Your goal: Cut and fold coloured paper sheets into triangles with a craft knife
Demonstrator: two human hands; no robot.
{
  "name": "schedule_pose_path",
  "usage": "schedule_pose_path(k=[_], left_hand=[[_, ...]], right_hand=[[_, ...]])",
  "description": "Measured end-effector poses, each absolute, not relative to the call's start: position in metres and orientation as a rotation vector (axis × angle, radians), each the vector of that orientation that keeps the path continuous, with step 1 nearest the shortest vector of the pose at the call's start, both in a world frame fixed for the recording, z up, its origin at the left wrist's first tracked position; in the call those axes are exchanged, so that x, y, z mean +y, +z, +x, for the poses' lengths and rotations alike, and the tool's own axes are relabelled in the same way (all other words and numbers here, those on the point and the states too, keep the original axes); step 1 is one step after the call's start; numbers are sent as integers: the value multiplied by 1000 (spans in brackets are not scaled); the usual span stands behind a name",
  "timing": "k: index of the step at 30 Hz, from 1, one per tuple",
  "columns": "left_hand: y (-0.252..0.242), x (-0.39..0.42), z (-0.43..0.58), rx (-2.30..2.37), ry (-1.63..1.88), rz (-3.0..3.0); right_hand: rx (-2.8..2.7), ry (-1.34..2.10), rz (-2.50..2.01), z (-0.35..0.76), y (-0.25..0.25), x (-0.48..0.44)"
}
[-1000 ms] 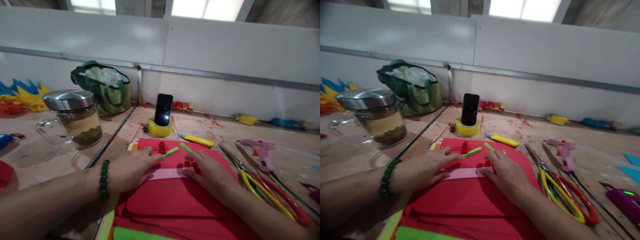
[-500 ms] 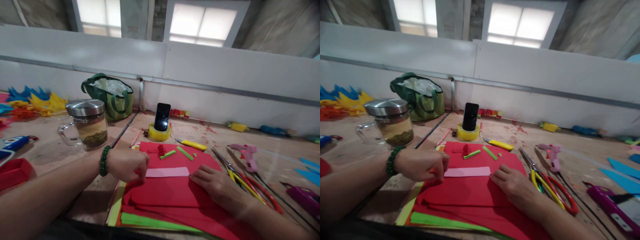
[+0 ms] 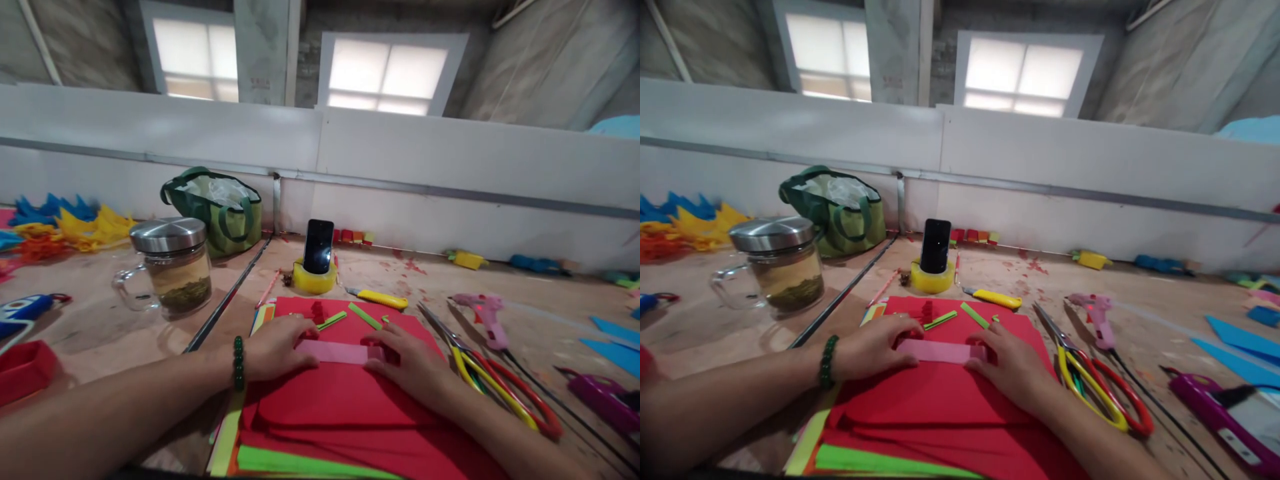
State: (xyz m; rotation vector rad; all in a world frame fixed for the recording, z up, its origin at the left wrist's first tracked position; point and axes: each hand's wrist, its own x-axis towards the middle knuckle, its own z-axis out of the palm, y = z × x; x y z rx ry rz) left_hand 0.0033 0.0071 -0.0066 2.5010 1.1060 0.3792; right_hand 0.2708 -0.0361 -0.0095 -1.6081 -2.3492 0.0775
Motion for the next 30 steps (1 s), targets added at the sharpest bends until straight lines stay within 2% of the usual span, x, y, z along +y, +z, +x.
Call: schedule_pose_path(k=[8, 15, 23, 26, 30], left_hand=[[-12, -10, 3, 871, 533, 2978], [-10, -6, 1, 826, 353, 3095], [-2, -9, 7, 923, 197, 3169], [-2, -10, 7, 1000, 202, 3142], [-2, -8, 4, 1040, 224, 2963]], right_hand=[[-2382, -365, -1069, 281, -17, -44], [-2460, -406, -1029, 281, -18, -45], [-2541, -716, -1063, 275, -6, -51], [-2559, -492, -1088, 279, -11, -50], [-2485, 126, -1125, 283, -15, -45]])
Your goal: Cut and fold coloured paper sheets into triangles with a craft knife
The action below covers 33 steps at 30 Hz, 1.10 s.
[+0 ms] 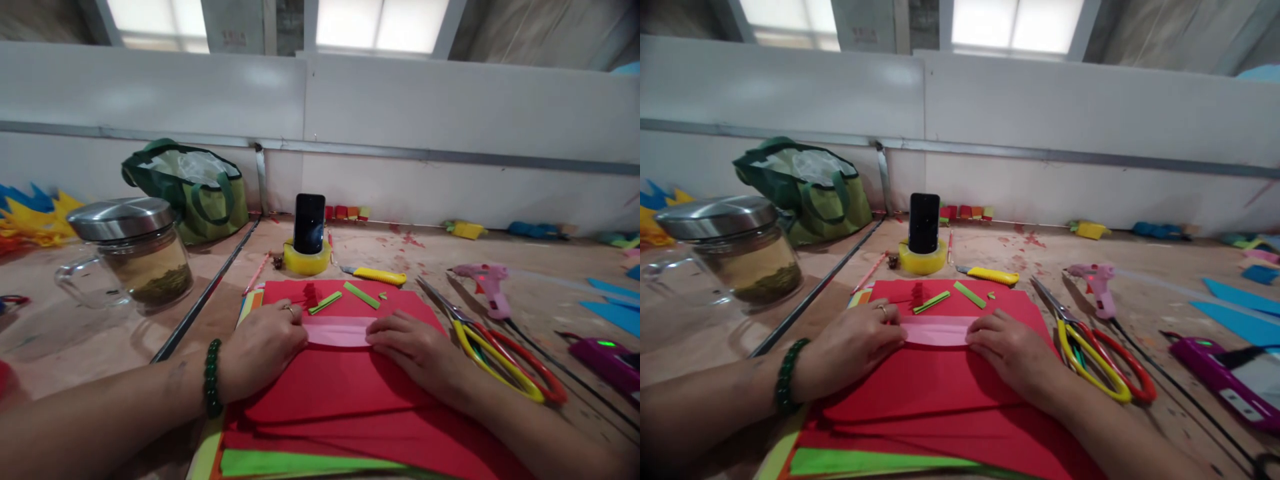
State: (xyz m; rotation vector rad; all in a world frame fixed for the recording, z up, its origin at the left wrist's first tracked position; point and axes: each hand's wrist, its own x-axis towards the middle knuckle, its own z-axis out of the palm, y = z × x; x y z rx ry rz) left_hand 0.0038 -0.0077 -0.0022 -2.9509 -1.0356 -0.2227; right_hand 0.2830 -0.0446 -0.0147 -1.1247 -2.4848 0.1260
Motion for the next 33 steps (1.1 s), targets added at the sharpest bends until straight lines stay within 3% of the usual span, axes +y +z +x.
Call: schedule_pose_path(k=[5, 11, 18, 33], left_hand=[[-1, -6, -1, -1296, -332, -3134], [-7, 5, -5, -1605, -388, -3291], [-11, 16, -7, -1747, -348, -3434], [-6, 11, -4, -1737, -337, -3298]], right_hand=[[-2264, 560, -1261, 286, -15, -40], [-2074, 796, -1361, 286, -14, -37], [-2013, 825, -1412, 284, -14, -35], [-2074, 528, -1550, 279, -23, -34]])
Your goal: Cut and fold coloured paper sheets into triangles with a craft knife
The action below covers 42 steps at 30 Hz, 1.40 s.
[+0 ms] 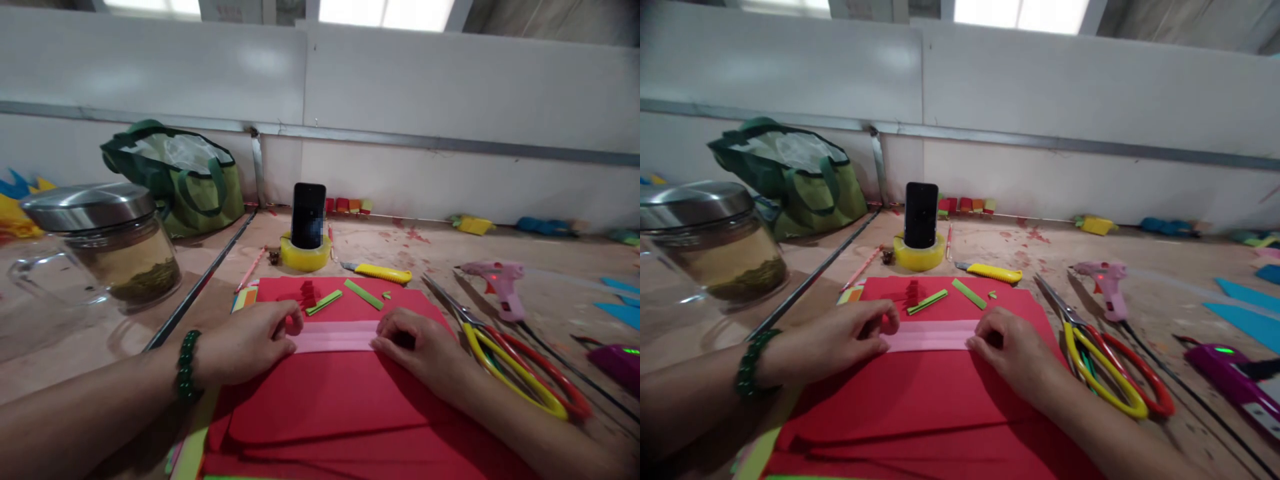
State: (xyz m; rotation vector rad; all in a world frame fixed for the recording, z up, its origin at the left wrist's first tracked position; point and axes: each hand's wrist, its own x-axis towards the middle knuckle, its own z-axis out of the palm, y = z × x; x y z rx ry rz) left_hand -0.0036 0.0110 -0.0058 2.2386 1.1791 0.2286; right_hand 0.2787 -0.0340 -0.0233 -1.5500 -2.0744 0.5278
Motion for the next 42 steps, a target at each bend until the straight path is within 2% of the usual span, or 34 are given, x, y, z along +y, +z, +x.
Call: schedule_pose_path(k=[3, 6, 9, 12, 18, 27, 31, 37, 42], left_hand=[[-5, 7, -5, 1176, 221, 2304], [-3, 4, -5, 1114, 265, 2454], [1, 3, -4, 931, 195, 2662], [5, 4, -3, 788, 83, 2799], [24, -7, -13, 857, -81, 2891], [35, -13, -23, 910, -149, 2820], [33, -7, -24, 851, -41, 2828], [24, -11, -8, 827, 404, 2848], [4, -14, 1, 624, 160, 3048]], right_hand=[[-2073, 451, -1608, 279, -25, -35], [-2176, 192, -1537, 279, -25, -39], [-2453, -166, -1214, 276, -21, -41], [-2701, -317, -926, 271, -15, -41], [-2834, -220, -875, 282, -7, -44], [-2710, -81, -1210, 312, -10, -61], [-2632, -105, -1243, 309, -7, -67], [-2622, -57, -1241, 289, 0, -77], [-2482, 62, -1238, 265, 14, -75]])
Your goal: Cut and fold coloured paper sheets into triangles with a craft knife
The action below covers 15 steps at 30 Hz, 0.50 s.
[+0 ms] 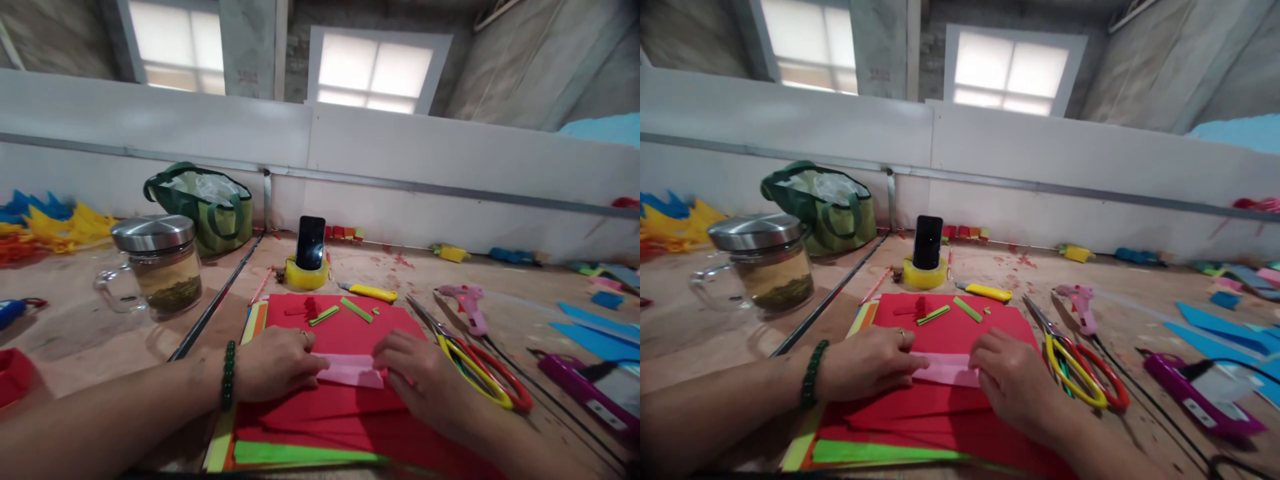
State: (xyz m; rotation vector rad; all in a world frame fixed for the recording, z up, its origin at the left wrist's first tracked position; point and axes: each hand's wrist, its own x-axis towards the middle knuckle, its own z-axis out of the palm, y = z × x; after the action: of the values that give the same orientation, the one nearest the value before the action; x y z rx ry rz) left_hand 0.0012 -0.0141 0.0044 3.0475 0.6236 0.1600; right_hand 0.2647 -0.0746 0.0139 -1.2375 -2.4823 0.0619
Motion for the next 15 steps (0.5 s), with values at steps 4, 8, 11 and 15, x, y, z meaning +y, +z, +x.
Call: schedule_pose_path(k=[4, 8, 11, 15], left_hand=[[-3, -10, 0, 691, 290, 3081], [0, -4, -4, 813, 419, 2923], [2, -1, -3, 1035, 652, 2636], [0, -3, 5, 936, 731, 2058]], right_hand=[[-2325, 362, -1581, 247, 20, -55], [-2179, 939, -1690, 241, 14, -43], [-2035, 1057, -1627, 242, 12, -45], [-1667, 1129, -1442, 228, 11, -56]])
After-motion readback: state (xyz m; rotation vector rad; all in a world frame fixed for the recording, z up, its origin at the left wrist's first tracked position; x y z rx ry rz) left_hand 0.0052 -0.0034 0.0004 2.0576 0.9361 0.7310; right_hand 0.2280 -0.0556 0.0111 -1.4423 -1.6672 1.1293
